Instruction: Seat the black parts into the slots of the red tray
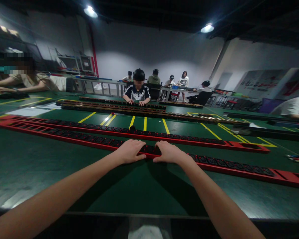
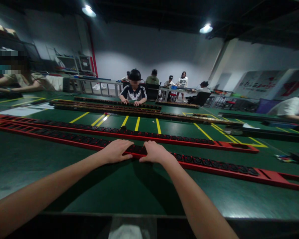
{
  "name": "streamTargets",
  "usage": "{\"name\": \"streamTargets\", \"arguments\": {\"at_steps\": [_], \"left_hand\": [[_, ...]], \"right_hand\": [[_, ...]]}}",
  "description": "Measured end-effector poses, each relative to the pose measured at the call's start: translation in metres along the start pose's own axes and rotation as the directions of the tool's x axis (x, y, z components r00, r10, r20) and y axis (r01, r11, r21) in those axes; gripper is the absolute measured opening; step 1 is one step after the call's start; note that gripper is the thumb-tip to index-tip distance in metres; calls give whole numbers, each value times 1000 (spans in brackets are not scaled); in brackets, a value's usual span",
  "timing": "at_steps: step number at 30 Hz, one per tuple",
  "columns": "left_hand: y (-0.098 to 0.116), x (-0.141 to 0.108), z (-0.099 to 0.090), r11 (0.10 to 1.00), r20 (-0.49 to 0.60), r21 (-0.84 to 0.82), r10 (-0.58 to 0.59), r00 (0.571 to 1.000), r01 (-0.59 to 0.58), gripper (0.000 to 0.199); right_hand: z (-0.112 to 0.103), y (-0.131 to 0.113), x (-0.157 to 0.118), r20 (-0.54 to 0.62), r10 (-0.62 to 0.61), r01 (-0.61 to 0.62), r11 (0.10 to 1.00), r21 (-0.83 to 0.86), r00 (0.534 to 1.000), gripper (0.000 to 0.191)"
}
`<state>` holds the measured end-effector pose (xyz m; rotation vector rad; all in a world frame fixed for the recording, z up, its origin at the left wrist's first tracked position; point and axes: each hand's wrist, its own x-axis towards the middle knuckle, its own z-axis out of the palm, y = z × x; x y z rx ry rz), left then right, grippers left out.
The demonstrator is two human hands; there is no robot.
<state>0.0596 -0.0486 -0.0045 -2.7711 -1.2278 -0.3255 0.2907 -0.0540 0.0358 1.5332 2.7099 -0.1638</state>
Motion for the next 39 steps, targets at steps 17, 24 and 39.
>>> {"name": "streamTargets", "arguments": {"at_steps": [17, 24, 39], "left_hand": [[5, 1, 1, 998, 8, 63, -4, 1000, 3, 51], [3, 3, -1, 1000, -9, 26, -10, 1000, 11, 53], [-3, 1, -12, 996, 142, -81, -30, 989, 42, 51]], "right_hand": [[-9, 18, -2, 98, -21, 21, 1000, -1, 995, 52], [-5, 19, -1, 11, -84, 85, 994, -67, 996, 49], [19, -9, 6, -231, -349, 381, 918, 109, 908, 60]]}}
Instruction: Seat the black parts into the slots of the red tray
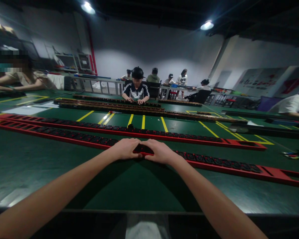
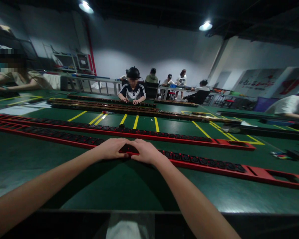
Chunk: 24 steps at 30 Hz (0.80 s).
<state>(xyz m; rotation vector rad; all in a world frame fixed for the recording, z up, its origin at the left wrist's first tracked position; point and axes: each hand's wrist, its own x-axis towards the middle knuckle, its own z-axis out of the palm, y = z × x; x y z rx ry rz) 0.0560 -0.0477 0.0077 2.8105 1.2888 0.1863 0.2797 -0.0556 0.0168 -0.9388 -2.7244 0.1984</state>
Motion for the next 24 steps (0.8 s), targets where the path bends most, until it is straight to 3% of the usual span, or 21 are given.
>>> {"name": "streamTargets", "arguments": {"at_steps": [5, 24], "left_hand": [[-1, 0, 0, 999, 19, -22, -39, 999, 39, 46], [-1, 0, 2, 999, -14, -9, -41, 999, 41, 47]], "right_hand": [[3, -3, 1, 31, -62, 63, 998, -16, 998, 49], [-1, -7, 8, 88, -30, 34, 998, -49, 996, 50]]}}
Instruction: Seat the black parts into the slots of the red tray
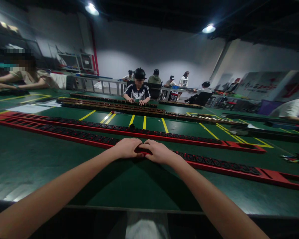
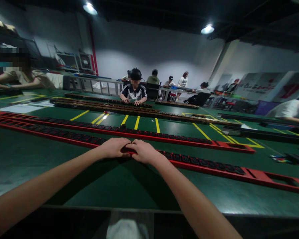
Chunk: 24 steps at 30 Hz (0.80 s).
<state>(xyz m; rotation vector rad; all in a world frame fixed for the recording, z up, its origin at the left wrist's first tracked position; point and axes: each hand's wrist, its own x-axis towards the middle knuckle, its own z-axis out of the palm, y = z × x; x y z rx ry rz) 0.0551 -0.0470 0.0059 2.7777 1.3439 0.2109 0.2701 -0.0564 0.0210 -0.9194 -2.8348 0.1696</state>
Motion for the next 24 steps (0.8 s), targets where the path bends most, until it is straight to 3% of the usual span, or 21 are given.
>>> {"name": "streamTargets", "arguments": {"at_steps": [8, 17, 24], "left_hand": [[1, 4, 1, 999, 23, 35, 9, 1000, -10, 45], [6, -1, 6, 991, -55, 136, -5, 998, 12, 49], [11, -2, 6, 989, -55, 144, -24, 998, 32, 48]], "right_hand": [[3, 0, -2, -36, 2, -2, 1000, 18, 999, 47], [-5, -3, -5, -1, -97, 96, 988, -121, 995, 40], [-7, -9, -3, 50, -100, 110, 966, -235, 994, 39]]}}
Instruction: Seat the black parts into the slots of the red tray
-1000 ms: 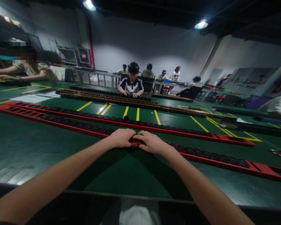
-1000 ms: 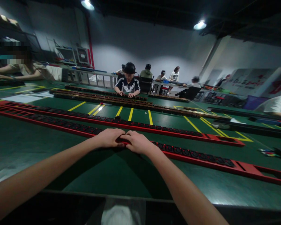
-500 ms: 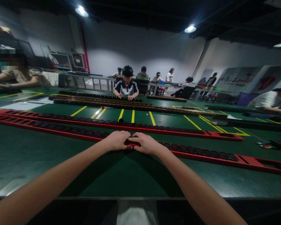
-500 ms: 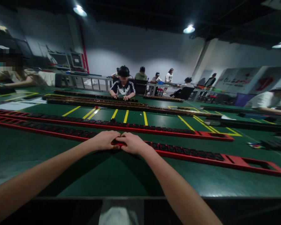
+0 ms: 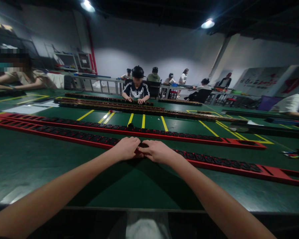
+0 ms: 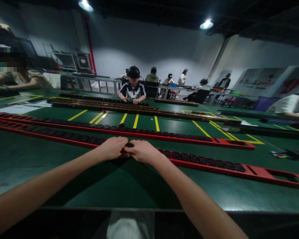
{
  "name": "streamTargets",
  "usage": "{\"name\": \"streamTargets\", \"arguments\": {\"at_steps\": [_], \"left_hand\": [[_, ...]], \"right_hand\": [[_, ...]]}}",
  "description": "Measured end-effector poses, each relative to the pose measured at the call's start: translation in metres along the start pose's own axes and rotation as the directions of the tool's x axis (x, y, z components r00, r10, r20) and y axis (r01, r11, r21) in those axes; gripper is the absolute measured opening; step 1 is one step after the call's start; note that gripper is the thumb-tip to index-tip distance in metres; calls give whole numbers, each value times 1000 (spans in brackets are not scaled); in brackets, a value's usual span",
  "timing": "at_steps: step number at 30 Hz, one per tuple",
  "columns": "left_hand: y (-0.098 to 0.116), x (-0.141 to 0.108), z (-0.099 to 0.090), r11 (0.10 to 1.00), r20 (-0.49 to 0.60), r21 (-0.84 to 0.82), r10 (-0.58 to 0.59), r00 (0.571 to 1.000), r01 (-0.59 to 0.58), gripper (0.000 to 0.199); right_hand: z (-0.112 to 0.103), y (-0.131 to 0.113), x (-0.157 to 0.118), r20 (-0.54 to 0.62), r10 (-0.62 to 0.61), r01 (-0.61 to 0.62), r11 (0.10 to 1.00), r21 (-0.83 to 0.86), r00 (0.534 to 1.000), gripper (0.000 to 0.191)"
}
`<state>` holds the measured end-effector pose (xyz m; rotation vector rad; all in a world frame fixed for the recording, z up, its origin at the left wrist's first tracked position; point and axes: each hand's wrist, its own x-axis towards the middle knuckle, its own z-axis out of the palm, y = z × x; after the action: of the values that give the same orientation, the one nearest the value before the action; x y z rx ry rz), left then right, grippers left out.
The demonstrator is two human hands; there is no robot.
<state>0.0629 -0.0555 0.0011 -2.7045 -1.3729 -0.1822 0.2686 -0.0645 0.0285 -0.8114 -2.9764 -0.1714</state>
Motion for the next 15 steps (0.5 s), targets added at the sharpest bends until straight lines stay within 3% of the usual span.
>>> {"name": "streamTargets", "arguments": {"at_steps": [9, 15], "left_hand": [[-1, 2, -2, 1000, 63, -18, -5, 998, 6, 48], [-3, 3, 2, 1000, 32, -20, 6, 999, -6, 47]], "right_hand": [[2, 1, -3, -40, 35, -32, 996, 83, 999, 38], [-5, 8, -8, -2, 90, -88, 971, 223, 996, 60]]}}
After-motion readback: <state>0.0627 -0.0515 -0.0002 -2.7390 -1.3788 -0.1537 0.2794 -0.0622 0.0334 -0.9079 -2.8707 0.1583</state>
